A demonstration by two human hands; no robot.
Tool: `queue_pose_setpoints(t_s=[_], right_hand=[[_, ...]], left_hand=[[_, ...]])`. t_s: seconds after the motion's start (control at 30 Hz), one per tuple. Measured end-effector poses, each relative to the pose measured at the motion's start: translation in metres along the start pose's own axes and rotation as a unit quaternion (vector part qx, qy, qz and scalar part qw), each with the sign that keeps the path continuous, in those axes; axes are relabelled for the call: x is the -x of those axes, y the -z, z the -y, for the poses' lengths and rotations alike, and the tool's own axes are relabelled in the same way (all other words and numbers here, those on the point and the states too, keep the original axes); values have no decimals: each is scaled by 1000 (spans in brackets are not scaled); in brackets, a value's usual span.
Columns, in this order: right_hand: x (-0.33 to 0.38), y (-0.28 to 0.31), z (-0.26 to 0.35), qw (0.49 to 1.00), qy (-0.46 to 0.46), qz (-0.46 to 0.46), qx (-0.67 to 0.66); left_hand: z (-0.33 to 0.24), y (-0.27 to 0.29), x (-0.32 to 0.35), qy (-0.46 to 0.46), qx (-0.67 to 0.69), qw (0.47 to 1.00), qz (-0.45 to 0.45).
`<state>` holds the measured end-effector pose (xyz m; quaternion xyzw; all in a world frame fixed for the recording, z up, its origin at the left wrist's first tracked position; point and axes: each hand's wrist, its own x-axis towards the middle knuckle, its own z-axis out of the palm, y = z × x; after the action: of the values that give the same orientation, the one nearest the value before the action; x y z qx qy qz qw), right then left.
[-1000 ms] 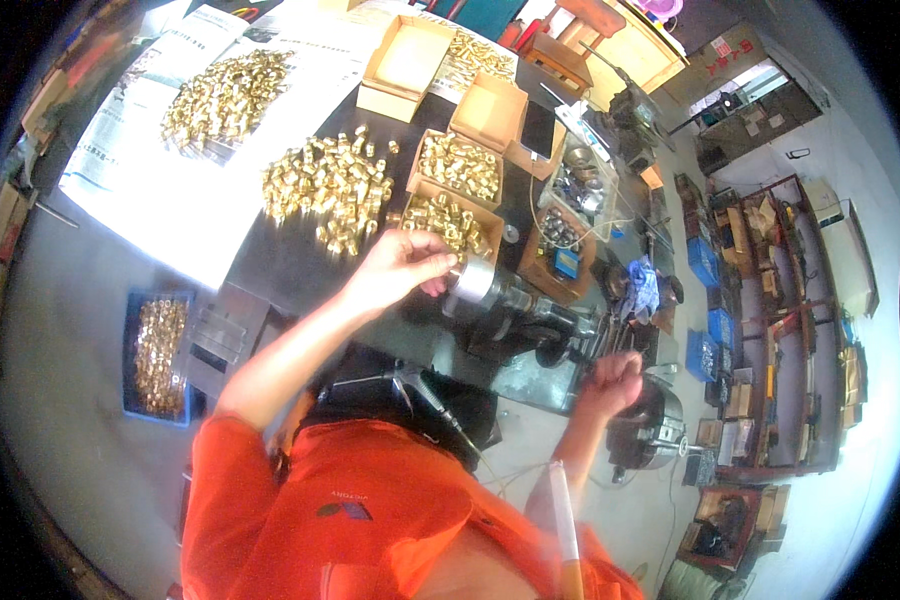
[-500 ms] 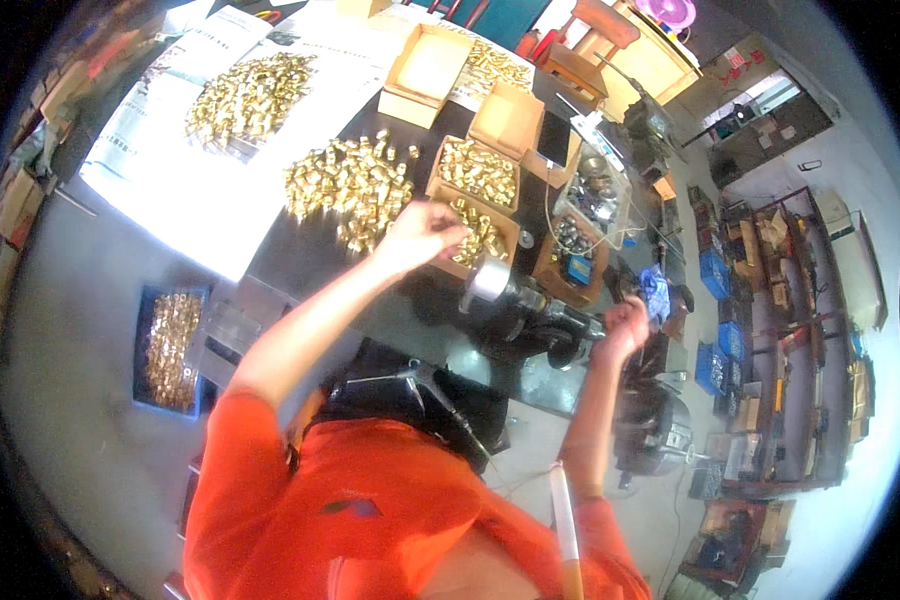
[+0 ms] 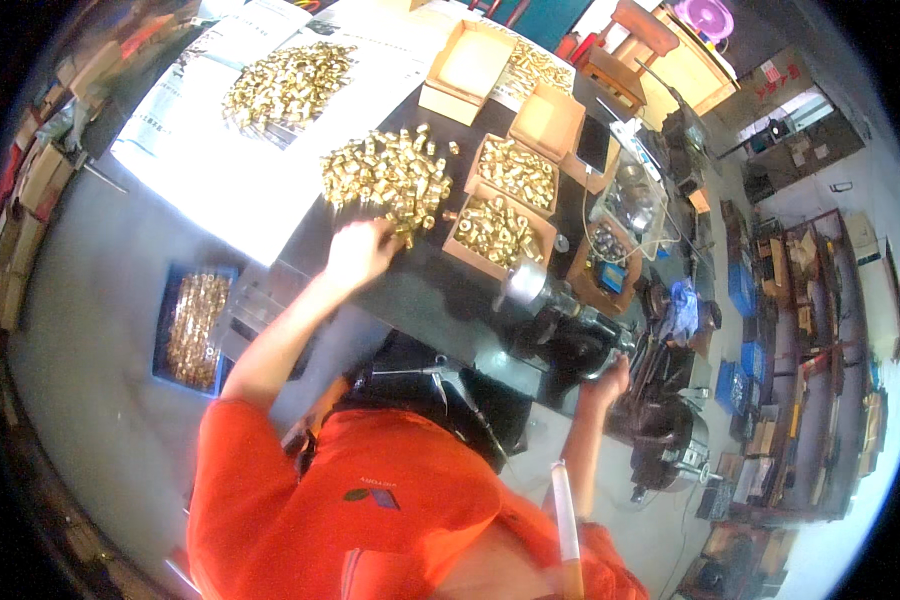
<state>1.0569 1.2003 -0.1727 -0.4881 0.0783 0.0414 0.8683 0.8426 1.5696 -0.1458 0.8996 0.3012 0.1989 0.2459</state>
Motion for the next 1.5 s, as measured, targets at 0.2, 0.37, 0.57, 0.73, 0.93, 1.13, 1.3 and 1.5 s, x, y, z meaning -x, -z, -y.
queue_pose_setpoints(t_s=[0.2,0.37,0.57,0.73,0.93,1.13,1.3,1.5], right_hand=[[-4,-10,4,998,13,16,51],[4,5,3,999,-1,5,39],[21,1,9,999,10,-19,40],[23,1,11,1000,12,-16,23],[26,1,10,999,30,-18,32],[37,2,17,998,45,8,46],[53,3,40,996,38,55,60],[57,-24,80,987,59,141,45]], left_hand=[[-14,-23,-7,-5,-113,993,-24],[-21,-20,-1,-57,-59,997,3],[-28,-19,-2,-46,-26,999,-1],[-51,3,-2,76,525,821,209],[-102,15,-8,-95,644,722,235],[-102,12,-12,-50,602,749,270],[-97,7,-24,-90,604,735,295],[-97,6,-18,-83,622,720,295]])
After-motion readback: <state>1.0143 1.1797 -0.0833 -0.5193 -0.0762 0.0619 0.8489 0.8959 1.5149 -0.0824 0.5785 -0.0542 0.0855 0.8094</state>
